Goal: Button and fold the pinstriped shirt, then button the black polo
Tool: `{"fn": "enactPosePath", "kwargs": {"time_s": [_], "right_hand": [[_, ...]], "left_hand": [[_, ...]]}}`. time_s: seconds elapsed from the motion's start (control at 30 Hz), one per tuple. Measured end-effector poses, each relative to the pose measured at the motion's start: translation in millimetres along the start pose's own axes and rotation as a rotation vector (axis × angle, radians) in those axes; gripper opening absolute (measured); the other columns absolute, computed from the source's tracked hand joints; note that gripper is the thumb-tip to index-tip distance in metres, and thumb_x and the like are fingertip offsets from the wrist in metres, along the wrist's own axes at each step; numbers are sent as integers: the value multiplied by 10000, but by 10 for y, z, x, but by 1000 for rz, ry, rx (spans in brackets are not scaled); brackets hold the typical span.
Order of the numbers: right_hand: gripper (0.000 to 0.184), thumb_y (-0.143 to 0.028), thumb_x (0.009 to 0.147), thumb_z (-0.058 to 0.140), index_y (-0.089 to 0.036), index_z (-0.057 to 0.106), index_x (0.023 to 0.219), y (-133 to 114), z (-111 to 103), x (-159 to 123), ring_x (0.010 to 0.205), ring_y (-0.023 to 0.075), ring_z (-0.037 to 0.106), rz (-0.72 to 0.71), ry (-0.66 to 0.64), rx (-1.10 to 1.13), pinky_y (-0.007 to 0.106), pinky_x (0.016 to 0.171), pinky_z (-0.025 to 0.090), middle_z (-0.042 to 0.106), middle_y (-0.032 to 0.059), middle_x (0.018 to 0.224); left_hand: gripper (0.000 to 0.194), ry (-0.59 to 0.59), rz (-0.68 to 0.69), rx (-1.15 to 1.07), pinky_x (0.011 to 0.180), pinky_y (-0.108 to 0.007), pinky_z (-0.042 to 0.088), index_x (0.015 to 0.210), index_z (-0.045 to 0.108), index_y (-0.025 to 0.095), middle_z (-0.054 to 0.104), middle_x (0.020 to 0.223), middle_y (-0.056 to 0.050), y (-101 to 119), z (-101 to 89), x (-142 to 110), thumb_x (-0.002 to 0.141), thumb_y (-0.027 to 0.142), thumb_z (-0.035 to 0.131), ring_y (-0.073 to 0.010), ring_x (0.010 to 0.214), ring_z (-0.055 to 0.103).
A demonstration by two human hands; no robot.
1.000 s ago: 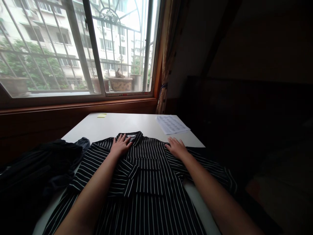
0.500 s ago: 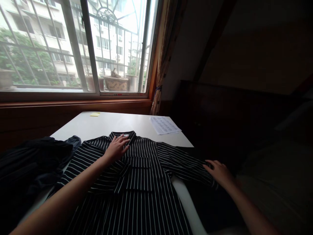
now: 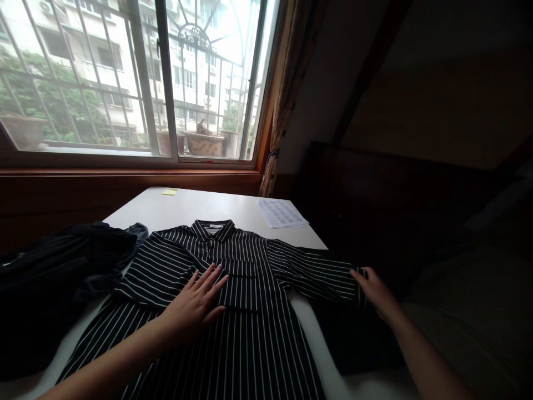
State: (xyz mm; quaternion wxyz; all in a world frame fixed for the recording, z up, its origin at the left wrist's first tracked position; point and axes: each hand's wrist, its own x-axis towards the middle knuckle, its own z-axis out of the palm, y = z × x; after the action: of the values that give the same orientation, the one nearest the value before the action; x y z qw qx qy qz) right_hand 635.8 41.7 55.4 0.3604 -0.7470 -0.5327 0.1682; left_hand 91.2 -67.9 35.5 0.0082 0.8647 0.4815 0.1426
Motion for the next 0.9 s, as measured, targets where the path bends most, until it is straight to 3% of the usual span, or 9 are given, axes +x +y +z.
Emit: {"fn": "enactPosePath", "kwargs": {"time_s": [0.13,0.33,0.47,0.57,0.7,0.83,0.9], "right_hand": [[406,-516,841,506,-205,593,1087,-466,0,-134,866,299,694,-108,111,-163,377,742,515,720,118,944],[314,-395,925,500,-215,612,1157,-1701,45,-476,913,294,699,-503,172,-288,351,760,498,730,113,1035],[253,-330,946,526,-217,639,1142,-2526,294,-826,933,267,700,-709,124,-363,323,788,496,739,100,1038],[240,-324,970,507,-229,635,1150,-2967,619,-1202,932,252,697,-813,5,-379,323,802,496,741,87,1027],[258,-306,983,501,-248,618,1205,-3190,1096,-1744,990,221,688,-962,-268,-275,326,873,488,722,66,1120],[346,-409,977,524,-232,606,1263,-3049,1390,-2040,1013,207,676,-1028,-552,-119,324,877,505,709,58,1158],[344,-415,982,517,-230,616,1255,-2905,1434,-2016,1024,201,669,-998,-579,-52,322,879,510,706,55,1162]], "left_hand": [[640,-6,-54,17,1191,-597,242,1561,189,343,174,1633,-46,-72,119,-42,991,587,350,-305,1496,204],[577,18,-8,64,1193,-609,205,1534,283,354,192,1632,-45,-38,250,-76,1002,566,348,-311,1488,240],[575,27,4,70,1193,-604,202,1531,292,361,189,1633,-40,-26,228,-74,999,571,351,-309,1490,236],[577,11,1,55,1184,-620,210,1534,284,363,194,1633,-46,-37,217,-71,999,570,354,-313,1490,237],[584,59,4,25,1185,-617,219,1526,324,334,273,1618,-56,-68,244,-88,988,541,418,-316,1481,271],[497,106,15,-54,1194,-601,231,1454,467,300,507,1490,-58,-120,269,-116,963,363,512,-306,1434,369],[471,114,7,-141,1193,-588,249,1402,533,288,586,1413,-55,-151,235,-119,932,261,522,-299,1414,398]]}}
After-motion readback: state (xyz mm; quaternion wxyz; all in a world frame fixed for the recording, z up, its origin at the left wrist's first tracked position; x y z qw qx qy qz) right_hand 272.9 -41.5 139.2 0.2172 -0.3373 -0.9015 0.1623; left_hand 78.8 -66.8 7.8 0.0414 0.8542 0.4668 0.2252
